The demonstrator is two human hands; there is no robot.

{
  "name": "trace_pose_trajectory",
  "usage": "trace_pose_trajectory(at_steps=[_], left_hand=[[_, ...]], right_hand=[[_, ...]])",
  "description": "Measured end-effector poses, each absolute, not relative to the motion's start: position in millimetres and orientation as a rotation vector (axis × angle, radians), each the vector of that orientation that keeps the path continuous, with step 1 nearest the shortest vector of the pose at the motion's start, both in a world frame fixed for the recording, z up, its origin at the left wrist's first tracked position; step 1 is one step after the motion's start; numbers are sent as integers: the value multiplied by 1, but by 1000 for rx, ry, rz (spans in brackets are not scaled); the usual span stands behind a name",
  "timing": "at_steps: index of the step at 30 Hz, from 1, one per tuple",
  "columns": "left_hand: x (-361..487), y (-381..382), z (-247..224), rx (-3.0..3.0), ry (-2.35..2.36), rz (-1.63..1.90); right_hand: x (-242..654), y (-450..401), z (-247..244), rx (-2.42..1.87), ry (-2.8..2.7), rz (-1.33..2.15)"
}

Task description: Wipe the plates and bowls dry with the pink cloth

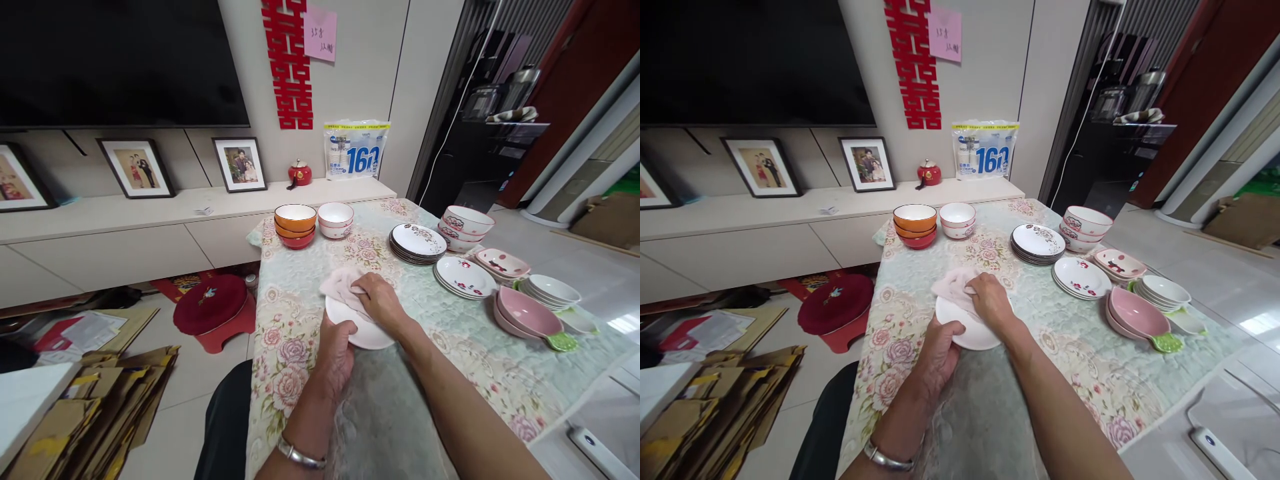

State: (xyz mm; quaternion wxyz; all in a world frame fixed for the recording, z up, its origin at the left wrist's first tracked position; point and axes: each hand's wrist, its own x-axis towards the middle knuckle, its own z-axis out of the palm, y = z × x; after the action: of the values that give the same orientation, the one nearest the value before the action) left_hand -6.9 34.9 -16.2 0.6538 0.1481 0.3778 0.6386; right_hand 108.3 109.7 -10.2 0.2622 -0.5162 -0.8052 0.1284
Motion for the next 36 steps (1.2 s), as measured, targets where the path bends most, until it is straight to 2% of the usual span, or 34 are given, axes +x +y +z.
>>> trace_pose_trajectory(at_steps=[5, 9, 13, 16, 22, 27, 32, 36], left_hand=[[-7, 36, -19, 256, 917, 1436], [-8, 36, -19, 269, 891, 1431], [-8, 35, -15, 339, 852, 1433], [-7, 35, -13, 334, 857, 1435], [-6, 37, -17, 266, 896, 1437], [-7, 37, -18, 254, 857, 1456], [-8, 35, -14, 353, 820, 1431], [-7, 35, -13, 335, 828, 1432]], right_hand=[[99, 101, -3, -910, -2290, 666], [121, 105, 3, -1018, -2245, 908], [133, 111, 0, -1400, -2170, 594], [121, 109, -4, -1395, -2176, 418], [99, 97, 1, -1014, -2341, 518], [116, 102, 1, -1076, -2246, 759], [122, 108, -5, -1446, -2148, 461], [110, 103, -8, -1262, -2248, 475]])
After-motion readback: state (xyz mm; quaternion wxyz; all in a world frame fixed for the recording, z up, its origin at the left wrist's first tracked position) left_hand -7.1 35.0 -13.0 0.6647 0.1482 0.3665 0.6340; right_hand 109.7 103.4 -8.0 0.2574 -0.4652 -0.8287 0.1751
